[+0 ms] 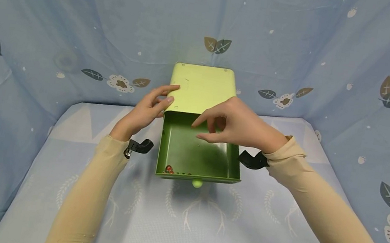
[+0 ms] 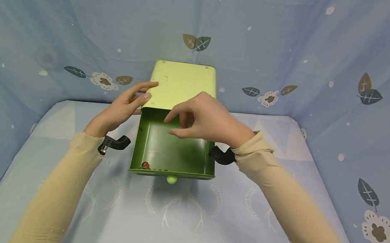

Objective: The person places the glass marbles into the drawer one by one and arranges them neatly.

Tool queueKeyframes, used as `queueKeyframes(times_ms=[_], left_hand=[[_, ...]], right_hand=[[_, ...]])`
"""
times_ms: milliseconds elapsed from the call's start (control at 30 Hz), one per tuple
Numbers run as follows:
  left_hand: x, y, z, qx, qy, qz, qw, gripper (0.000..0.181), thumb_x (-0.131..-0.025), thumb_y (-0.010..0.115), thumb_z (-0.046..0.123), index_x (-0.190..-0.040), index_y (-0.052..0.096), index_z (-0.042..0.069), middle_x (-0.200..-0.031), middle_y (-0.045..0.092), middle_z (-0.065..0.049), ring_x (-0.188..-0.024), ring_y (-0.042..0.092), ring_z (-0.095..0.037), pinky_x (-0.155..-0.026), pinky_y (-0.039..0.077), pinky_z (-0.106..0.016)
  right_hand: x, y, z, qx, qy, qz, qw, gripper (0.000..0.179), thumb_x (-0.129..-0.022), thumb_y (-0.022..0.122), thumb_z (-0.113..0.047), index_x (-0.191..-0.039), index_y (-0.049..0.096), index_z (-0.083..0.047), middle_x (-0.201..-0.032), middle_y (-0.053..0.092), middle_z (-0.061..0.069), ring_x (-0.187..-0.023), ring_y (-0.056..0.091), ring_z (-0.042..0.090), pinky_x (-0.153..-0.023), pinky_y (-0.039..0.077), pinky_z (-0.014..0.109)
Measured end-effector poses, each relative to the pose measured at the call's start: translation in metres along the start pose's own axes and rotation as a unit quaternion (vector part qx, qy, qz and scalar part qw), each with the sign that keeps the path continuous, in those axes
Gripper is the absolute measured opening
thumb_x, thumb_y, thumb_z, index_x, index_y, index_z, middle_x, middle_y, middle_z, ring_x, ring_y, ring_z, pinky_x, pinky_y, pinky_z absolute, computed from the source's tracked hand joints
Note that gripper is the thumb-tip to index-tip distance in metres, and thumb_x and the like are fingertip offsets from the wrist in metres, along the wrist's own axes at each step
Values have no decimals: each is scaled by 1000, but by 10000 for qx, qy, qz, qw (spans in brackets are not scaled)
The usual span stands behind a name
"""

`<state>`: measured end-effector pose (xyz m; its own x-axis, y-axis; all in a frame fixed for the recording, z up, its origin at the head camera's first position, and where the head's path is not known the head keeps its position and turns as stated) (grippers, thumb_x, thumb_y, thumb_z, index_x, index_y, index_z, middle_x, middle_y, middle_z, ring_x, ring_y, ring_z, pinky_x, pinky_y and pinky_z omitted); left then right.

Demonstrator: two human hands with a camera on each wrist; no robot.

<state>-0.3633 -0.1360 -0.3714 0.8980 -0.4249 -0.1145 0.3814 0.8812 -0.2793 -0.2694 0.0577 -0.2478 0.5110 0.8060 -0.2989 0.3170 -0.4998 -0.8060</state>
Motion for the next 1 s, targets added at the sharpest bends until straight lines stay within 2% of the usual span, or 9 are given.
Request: queueKeyframes(times_ms=[300, 467, 700, 833, 1000], left_hand=[[0, -2, -3, 19, -15, 1, 10000, 50, -117, 53, 43, -167, 47, 37, -167, 32, -9, -136, 50, -33, -116, 42, -67], [1, -2, -4, 42, -32, 0, 10000, 50, -117, 53, 45, -166, 47, 38, -166, 33, -8, -134, 50, -31, -116, 42, -66], [1, -1, -1, 135, -41, -19, 9999, 51, -117, 54, 44, -167, 47, 37, -166, 32, -9, -133, 49, -32, -116, 41, -67], [1, -1, -1, 117, -29, -28, 9999, 51, -117, 54, 44, -167, 47, 37, -166, 32, -9, -136, 49, -32, -116, 41, -67], [1, 0, 0, 122, -25, -21, 9999, 51, -116, 55, 44, -166, 47, 38, -165, 33, -8, -133, 50, -31, -115, 42, -67]], right_hand=[[16, -29, -2, -378, -227, 988, 9941, 23, -90, 92, -5, -109, 87, -16, -70, 66, -17, -51, 49, 11, -52, 42, 26], [25, -41, -2, -342, -249, 1397, 9893, 27, -89, 93, -3, -110, 87, -18, -72, 68, -17, -52, 49, 11, -52, 42, 25], [38, -56, -3, -487, -165, 1908, 9803, 29, -89, 90, 3, -112, 87, -15, -72, 66, -11, -54, 45, 12, -53, 39, 26], [47, -62, -2, -488, -129, 2134, 9757, 29, -88, 89, 5, -112, 87, -11, -72, 66, -8, -54, 48, 13, -55, 41, 25], [60, -65, 4, -621, 99, 2465, 9671, 32, -87, 88, 9, -114, 86, -9, -73, 70, -4, -59, 55, 14, -58, 45, 27]])
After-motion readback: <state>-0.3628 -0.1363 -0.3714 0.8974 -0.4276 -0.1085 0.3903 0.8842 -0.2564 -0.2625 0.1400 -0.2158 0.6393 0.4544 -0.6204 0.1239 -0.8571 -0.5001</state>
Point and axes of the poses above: each hand's wrist, its own x-axis away from the middle knuckle, its own y-axis out of the palm, z = x × y, the point moved 9 cm from there along -x, towards the middle knuckle
